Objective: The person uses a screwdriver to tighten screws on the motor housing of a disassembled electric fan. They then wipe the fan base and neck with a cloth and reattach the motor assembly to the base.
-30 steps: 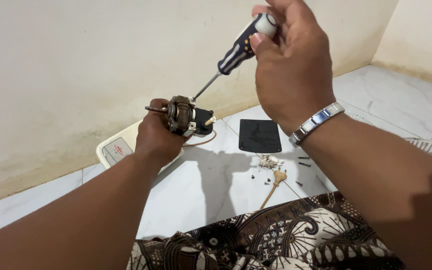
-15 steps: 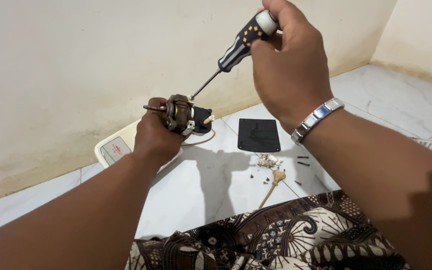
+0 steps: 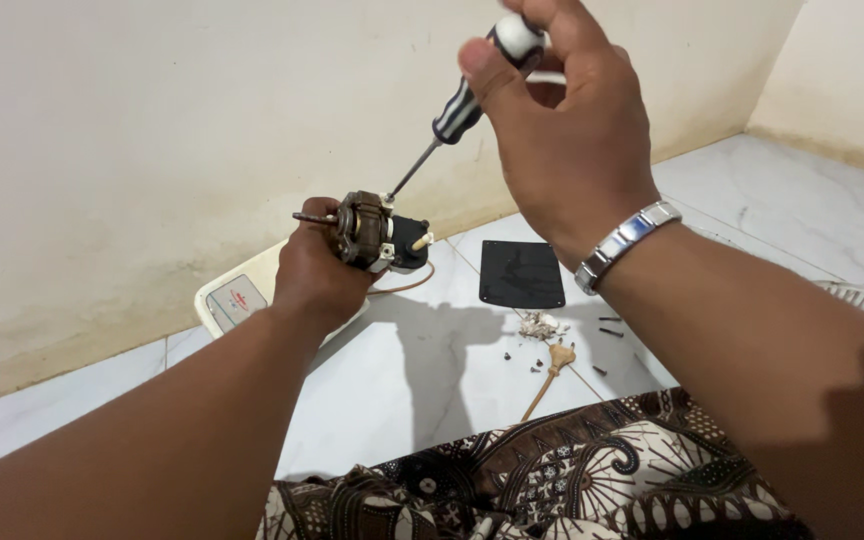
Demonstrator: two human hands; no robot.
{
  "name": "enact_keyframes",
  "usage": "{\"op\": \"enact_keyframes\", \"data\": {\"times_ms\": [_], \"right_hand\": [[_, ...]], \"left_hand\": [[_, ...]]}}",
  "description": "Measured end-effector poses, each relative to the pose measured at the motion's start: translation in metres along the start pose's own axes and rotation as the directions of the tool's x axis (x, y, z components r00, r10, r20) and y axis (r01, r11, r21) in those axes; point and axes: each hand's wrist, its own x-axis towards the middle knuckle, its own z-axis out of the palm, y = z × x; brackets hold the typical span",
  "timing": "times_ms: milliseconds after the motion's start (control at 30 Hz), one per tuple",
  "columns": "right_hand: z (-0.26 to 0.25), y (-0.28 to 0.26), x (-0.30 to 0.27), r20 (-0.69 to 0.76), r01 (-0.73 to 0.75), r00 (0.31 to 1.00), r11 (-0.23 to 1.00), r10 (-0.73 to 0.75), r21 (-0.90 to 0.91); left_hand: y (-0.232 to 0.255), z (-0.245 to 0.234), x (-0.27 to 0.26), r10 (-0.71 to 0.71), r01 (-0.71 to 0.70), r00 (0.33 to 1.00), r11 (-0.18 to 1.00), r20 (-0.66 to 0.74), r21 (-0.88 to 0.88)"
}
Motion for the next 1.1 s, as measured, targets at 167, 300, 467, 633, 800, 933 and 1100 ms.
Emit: {"op": "enact_keyframes", "data": {"times_ms": [167,300,467,633,800,933,1100], "right_hand": [[-0.001,-0.001,0.000,-0.021,0.104,0.994,0.994,-0.104,-0.018],[-0.002,-0.001,-0.002,-0.018,-0.021,1.000,1.000,0.021,-0.014],[-0.001,-0.003,0.001,-0.002,-0.004,1.000,0.994,0.004,-0.113],[0.000,-0.002,-0.001,-0.031,0.333,0.943,0.942,-0.332,0.045],[0.003,-0.001,0.000,0.024,0.054,0.998,0.997,-0.056,0.049],[0.002,-0.003,0.003,0.042,0.011,0.999,0.995,-0.015,0.099],[-0.002,-0.003,0.009,-0.126,-0.012,0.992,1.000,0.015,0.021]], "left_hand": [[0.000,-0.001,-0.001,-0.014,0.014,1.000,1.000,-0.008,0.016],[0.001,-0.003,-0.005,0.016,-0.016,1.000,1.000,-0.011,-0.008],[0.005,-0.004,-0.004,-0.014,0.014,1.000,1.000,0.006,0.020],[0.005,-0.004,-0.003,0.005,-0.005,1.000,0.999,-0.015,0.042],[0.003,-0.003,-0.002,-0.010,0.010,1.000,1.000,-0.003,-0.006],[0.004,-0.003,-0.003,-0.005,0.005,1.000,1.000,-0.010,0.020],[0.003,-0.004,-0.005,-0.022,0.022,1.000,0.999,-0.006,0.036]]}}
